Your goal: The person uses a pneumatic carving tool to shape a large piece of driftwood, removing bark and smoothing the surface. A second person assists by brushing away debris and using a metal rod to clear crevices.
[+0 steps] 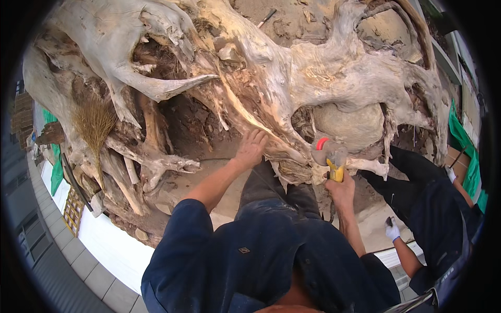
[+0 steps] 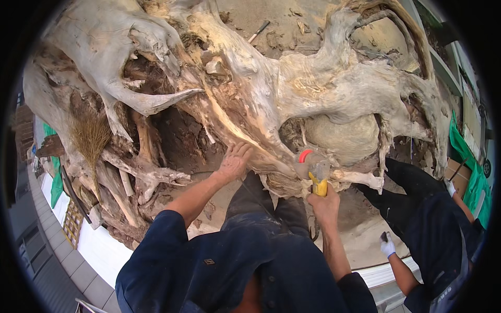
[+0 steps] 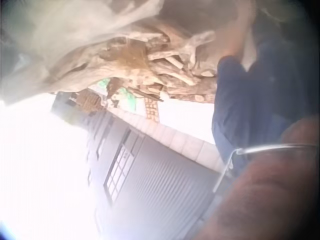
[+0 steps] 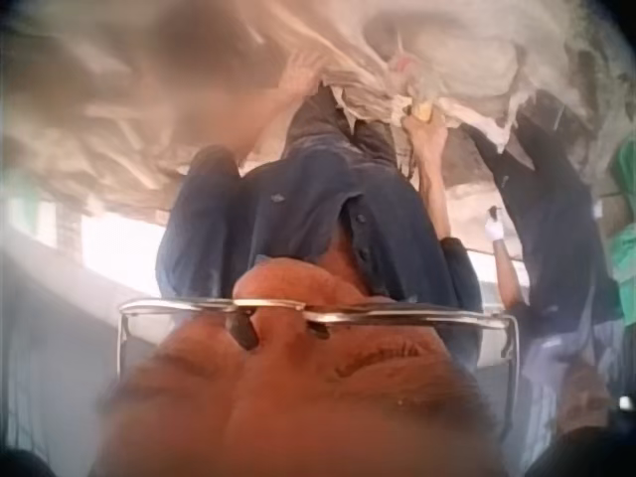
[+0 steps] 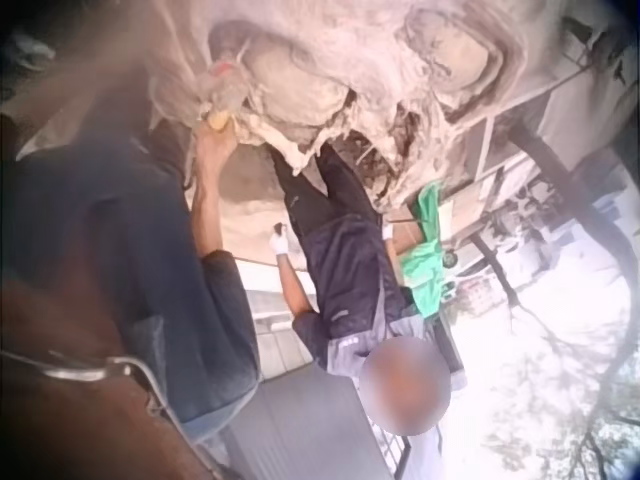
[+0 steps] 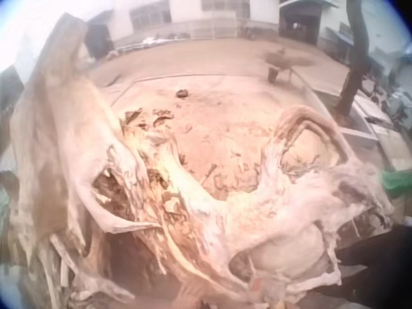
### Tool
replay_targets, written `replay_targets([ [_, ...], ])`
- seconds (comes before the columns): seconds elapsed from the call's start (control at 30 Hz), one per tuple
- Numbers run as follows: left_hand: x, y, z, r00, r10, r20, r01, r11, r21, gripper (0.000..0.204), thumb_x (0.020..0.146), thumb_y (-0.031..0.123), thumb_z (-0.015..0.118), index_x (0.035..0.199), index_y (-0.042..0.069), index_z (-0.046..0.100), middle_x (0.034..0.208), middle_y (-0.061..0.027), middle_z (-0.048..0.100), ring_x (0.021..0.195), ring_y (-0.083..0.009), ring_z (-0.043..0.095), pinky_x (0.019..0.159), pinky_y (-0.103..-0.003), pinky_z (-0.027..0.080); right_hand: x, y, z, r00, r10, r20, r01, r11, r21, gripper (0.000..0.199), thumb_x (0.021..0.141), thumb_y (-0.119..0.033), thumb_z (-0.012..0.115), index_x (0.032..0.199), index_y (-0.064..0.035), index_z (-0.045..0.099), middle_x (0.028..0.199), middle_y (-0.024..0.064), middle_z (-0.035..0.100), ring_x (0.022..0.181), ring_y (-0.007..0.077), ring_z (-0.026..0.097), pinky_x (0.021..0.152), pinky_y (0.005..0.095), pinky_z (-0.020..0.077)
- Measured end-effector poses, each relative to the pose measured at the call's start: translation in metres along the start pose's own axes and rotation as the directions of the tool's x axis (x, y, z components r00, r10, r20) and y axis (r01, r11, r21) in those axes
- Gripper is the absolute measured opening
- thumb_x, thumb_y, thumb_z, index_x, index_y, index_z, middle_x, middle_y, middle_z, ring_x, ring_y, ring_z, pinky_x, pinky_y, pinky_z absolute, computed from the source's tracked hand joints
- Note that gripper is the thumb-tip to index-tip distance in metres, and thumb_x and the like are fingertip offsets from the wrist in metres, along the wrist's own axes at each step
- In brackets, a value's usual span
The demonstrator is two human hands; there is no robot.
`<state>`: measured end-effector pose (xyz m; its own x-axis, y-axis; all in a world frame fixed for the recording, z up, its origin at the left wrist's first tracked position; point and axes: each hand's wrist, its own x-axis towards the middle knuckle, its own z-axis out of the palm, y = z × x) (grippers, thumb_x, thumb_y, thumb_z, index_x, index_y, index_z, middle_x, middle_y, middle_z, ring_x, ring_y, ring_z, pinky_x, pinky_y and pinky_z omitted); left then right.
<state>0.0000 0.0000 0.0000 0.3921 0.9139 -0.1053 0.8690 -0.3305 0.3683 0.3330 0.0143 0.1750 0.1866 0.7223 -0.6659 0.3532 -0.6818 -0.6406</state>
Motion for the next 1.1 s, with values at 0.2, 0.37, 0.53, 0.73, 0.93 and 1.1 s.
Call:
replay_targets([
  [0.2, -0.088, 0.13, 0.03, 0.856, 0.068, 0.513, 0.284, 0.767, -0.575, 0.054, 0.084, 0.008, 0.057, 0.138, 0.007, 0.061, 0.129, -0.0199, 0.066, 0.124, -0.0408, 0.06, 0.108, -0.053, 0.044, 0.007, -0.003, -0.004, 0.99, -0.108, 0.093, 0.112, 0.993, -0.04, 0.03, 0.073, -0.004, 0.07, 0.1, 0.006, 0.067, 0.082, 0.0042, 0.064, 0.075, 0.0124, 0.056, 0.069, 0.0307, 0.0485],
  [0.37, -0.102, 0.172, 0.049, 0.844, 0.1, 0.527, 0.241, 0.807, -0.539, 0.05, 0.082, 0.008, 0.058, 0.131, 0.014, 0.069, 0.128, -0.0122, 0.065, 0.127, -0.0352, 0.057, 0.106, -0.05, 0.044, 0.006, -0.024, -0.019, 0.972, -0.17, 0.16, 0.172, 0.985, 0.003, 0.032, 0.073, -0.005, 0.071, 0.103, 0.0065, 0.067, 0.085, 0.0048, 0.065, 0.077, 0.0119, 0.056, 0.068, 0.0305, 0.0479],
  [0.53, -0.106, 0.177, 0.025, 0.848, -0.006, 0.531, 0.244, 0.892, -0.38, 0.049, 0.082, 0.013, 0.064, 0.131, 0.018, 0.07, 0.131, -0.0088, 0.063, 0.133, -0.0303, 0.052, 0.109, -0.05, 0.039, 0.017, -0.032, -0.028, 0.948, -0.282, 0.147, 0.266, 0.957, 0.117, 0.031, 0.074, -0.006, 0.07, 0.103, 0.0056, 0.067, 0.079, 0.0029, 0.063, 0.069, 0.0101, 0.055, 0.06, 0.0295, 0.0456],
  [0.73, -0.139, 0.202, 0.016, 0.795, -0.545, 0.268, 0.6, 0.637, -0.483, 0.044, 0.091, 0.01, 0.053, 0.133, 0.007, 0.065, 0.128, -0.0241, 0.066, 0.119, -0.0458, 0.062, 0.101, -0.052, 0.049, 0.014, -0.041, -0.051, 0.91, -0.388, 0.148, 0.375, 0.921, 0.105, 0.036, 0.074, -0.01, 0.07, 0.106, 0.0065, 0.068, 0.08, 0.0035, 0.064, 0.069, 0.0115, 0.056, 0.062, 0.0296, 0.0466],
  [0.93, -0.155, 0.19, 0.014, 0.667, -0.728, 0.16, 0.662, 0.479, -0.577, 0.037, 0.092, 0.015, 0.055, 0.124, 0.004, 0.07, 0.118, -0.0246, 0.072, 0.11, -0.0441, 0.068, 0.098, -0.051, 0.053, -0.015, -0.02, -0.056, 0.932, -0.349, 0.101, 0.352, 0.936, -0.009, 0.036, 0.074, -0.008, 0.071, 0.107, 0.0066, 0.069, 0.085, 0.0054, 0.068, 0.076, 0.013, 0.06, 0.071, 0.03, 0.0497],
  [1.1, -0.156, 0.146, 0.034, 0.711, -0.667, 0.221, 0.644, 0.493, -0.585, 0.036, 0.093, 0.016, 0.056, 0.122, 0.004, 0.072, 0.115, -0.0226, 0.073, 0.111, -0.0426, 0.068, 0.099, -0.049, 0.053, -0.044, 0.021, -0.047, 0.967, -0.254, 0.001, 0.254, 0.965, -0.067, 0.031, 0.076, -0.006, 0.069, 0.105, 0.0054, 0.071, 0.087, 0.0041, 0.069, 0.077, 0.0125, 0.061, 0.072, 0.0291, 0.0503],
])
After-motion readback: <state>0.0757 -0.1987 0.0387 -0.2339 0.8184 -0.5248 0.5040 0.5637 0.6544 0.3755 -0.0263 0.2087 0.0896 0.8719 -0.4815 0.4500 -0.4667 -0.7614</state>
